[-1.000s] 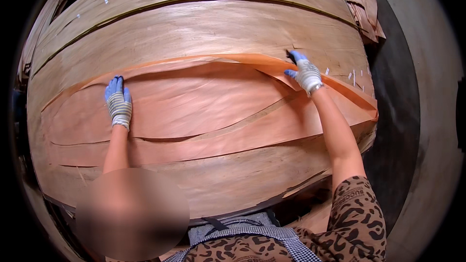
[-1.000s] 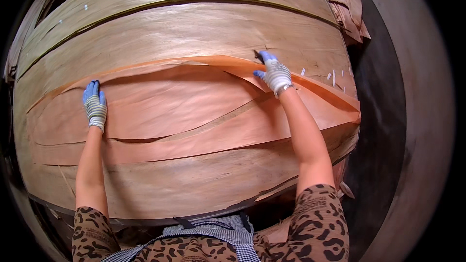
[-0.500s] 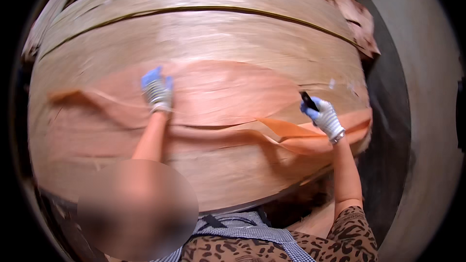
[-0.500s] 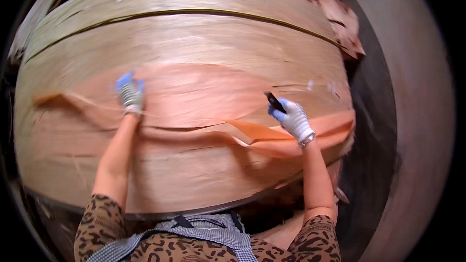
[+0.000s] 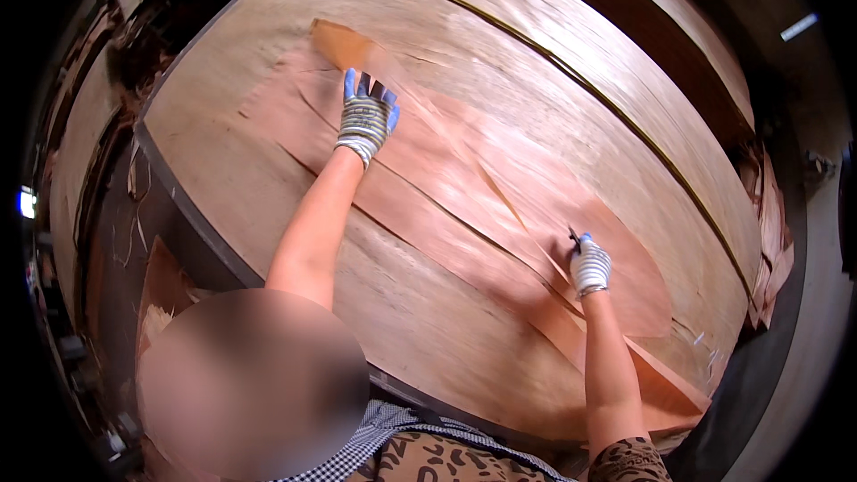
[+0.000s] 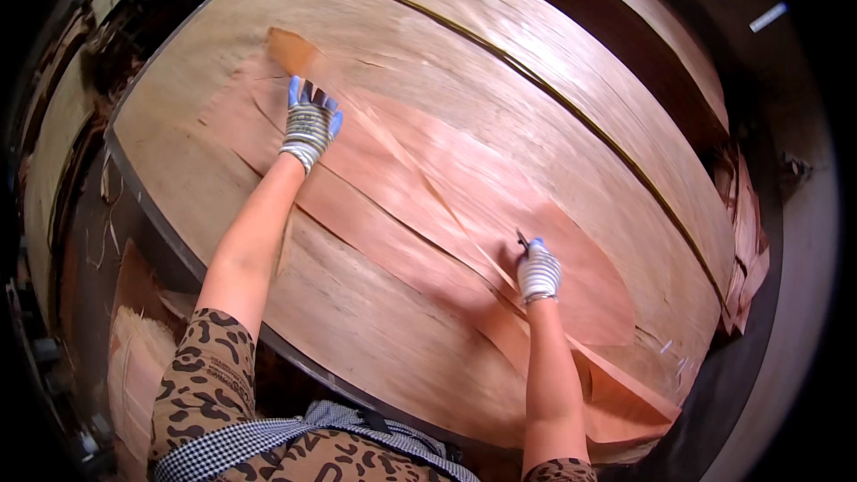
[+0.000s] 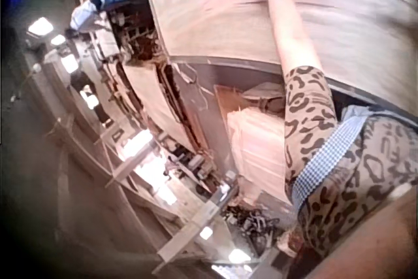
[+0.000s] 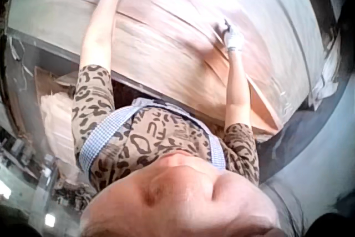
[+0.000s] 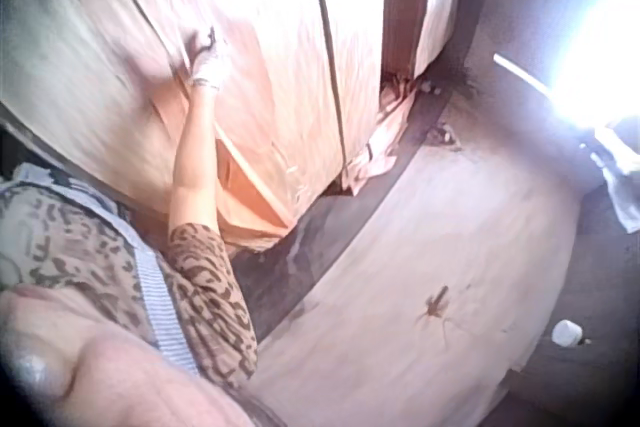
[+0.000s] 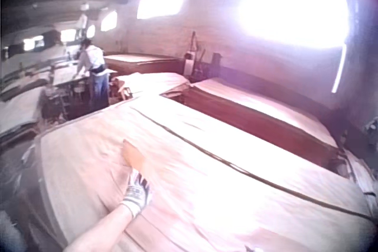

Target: The person prepares wood veneer by using a utility knife to trim excess material, applying tape to secure pieces together, and using a tape measure to check dimensions.

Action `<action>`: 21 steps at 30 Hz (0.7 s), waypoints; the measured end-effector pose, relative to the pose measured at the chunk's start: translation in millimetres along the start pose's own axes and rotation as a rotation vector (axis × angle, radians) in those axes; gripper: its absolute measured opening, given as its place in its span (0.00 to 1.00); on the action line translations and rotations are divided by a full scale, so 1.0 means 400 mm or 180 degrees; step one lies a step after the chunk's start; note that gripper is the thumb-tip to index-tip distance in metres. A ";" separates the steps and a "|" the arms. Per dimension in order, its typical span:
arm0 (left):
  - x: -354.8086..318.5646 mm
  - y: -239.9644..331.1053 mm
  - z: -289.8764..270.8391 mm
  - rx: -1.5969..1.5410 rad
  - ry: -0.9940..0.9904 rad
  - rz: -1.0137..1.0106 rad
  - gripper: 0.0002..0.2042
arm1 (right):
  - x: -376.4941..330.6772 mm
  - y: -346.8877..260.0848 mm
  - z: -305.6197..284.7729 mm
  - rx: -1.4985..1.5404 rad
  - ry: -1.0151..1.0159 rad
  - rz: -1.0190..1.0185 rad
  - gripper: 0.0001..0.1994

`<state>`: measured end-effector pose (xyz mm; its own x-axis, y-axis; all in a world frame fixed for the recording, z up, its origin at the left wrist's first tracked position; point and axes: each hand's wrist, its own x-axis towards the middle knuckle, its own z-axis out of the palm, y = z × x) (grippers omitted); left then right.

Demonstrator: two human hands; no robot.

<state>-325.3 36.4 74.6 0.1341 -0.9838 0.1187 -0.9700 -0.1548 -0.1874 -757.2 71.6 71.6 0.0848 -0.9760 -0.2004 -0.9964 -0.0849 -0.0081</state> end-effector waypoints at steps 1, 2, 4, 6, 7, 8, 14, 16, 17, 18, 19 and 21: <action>-0.012 -0.027 0.006 -0.0096 0.0330 -0.0219 0.24 | 0.006 0.010 0.001 -0.0059 0.0038 -0.0012 0.07; -0.036 -0.062 0.010 -0.0169 0.0662 -0.0427 0.23 | 0.007 0.008 0.002 -0.0116 0.0081 0.0016 0.07; -0.086 -0.128 -0.012 -0.0691 0.2036 -0.0389 0.25 | 0.012 0.014 0.011 -0.0161 0.0164 -0.0061 0.07; -0.195 -0.241 0.007 -0.0550 0.1880 -0.0706 0.31 | 0.006 -0.004 0.019 -0.0178 0.0066 -0.0121 0.08; -0.235 -0.256 -0.028 -0.0108 0.1896 -0.0806 0.33 | 0.005 0.011 0.024 -0.0158 0.0129 -0.0130 0.08; -0.284 -0.286 -0.032 -0.0251 0.1761 -0.1155 0.31 | 0.007 0.014 0.029 -0.0110 0.0193 -0.0197 0.08; -0.582 -0.181 -0.163 -0.0071 0.1581 -0.1607 0.29 | 0.007 0.060 0.044 0.0122 0.0237 0.0015 0.07; -0.734 -0.156 -0.140 0.0114 0.0884 -0.1065 0.31 | 0.010 0.030 0.039 0.0308 0.0163 0.0067 0.07; -0.746 -0.159 -0.150 0.0173 0.1185 -0.1184 0.30 | 0.018 0.020 0.030 0.0409 0.0133 0.0115 0.07; -0.758 -0.173 -0.161 0.0229 0.1484 -0.1310 0.30 | 0.020 0.019 0.024 0.0506 0.0102 0.0154 0.07; -0.771 -0.190 -0.173 0.0284 0.1781 -0.1442 0.29 | 0.019 0.032 0.017 0.0532 0.0114 0.0173 0.07; -0.739 -0.191 -0.279 0.0645 0.1606 -0.2045 0.28 | 0.023 0.065 0.020 0.0577 0.0120 0.0160 0.07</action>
<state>-313.5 349.3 162.6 0.4945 -0.5481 0.6746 -0.6743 -0.7316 -0.1001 -782.6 61.9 61.5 0.0317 -0.9853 -0.1681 -0.9844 -0.0016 -0.1761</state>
